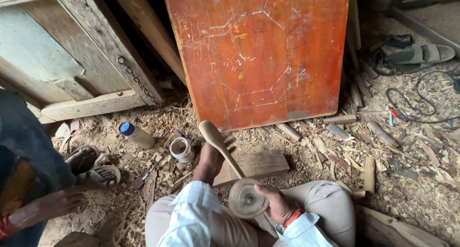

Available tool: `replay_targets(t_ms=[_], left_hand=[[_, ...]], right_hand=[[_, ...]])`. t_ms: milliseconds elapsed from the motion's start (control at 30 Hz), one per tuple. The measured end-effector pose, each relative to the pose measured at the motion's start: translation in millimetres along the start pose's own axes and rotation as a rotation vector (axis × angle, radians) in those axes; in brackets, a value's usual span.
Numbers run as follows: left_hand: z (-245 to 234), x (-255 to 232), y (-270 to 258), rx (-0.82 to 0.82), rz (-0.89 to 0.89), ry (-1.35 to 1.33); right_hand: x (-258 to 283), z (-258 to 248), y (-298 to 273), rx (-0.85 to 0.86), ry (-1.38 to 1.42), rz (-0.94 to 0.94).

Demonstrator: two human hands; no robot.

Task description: The person sits on the floor and sands a small wooden object using a sanding disc. They hold the object with one hand and rub the sanding disc against it with the other hand repeatedly.

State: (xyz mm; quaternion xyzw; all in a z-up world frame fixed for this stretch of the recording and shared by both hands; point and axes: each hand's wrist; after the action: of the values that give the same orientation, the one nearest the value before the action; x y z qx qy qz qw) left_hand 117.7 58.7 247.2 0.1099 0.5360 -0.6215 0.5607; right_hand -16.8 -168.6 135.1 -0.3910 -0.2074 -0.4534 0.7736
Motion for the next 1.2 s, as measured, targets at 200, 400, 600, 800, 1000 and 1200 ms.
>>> replay_targets(t_ms=[200, 400, 600, 800, 1000, 1200], left_hand=[[0.2, -14.2, -18.5, -0.013, 0.212, -0.125], [-4.6, -19.2, -30.6, -0.029, 0.222, -0.115], [-8.3, -25.1, -38.7, 0.071, 0.291, -0.180], [-22.4, -37.7, -58.0, 0.026, 0.359, -0.026], [-51.8, -39.1, -88.3, -0.218, 0.637, 0.341], [-76.2, -2.1, -115.2, -0.231, 0.628, 0.462]], right_hand=[[18.7, -0.2, -3.4, -0.096, -0.058, -0.022], [12.1, 2.7, -1.2, -0.032, -0.161, -0.094], [20.3, 10.6, 2.1, -0.193, -0.289, -0.215], [14.3, 5.9, 7.8, -0.044, -0.571, -0.333], [24.5, 0.0, 21.9, -0.486, -0.410, -0.566], [3.6, 22.3, 21.4, -0.447, -0.820, -0.334]])
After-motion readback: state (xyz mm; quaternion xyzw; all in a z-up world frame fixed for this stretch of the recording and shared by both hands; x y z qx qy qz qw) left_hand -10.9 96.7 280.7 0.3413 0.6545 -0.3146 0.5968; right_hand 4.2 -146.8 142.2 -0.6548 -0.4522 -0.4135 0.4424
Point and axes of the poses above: each hand's wrist, its own y-axis towards the middle knuckle, its own z-axis out of the palm, x = y × z, and after that the axes turned 15 degrees about -x, right-handed
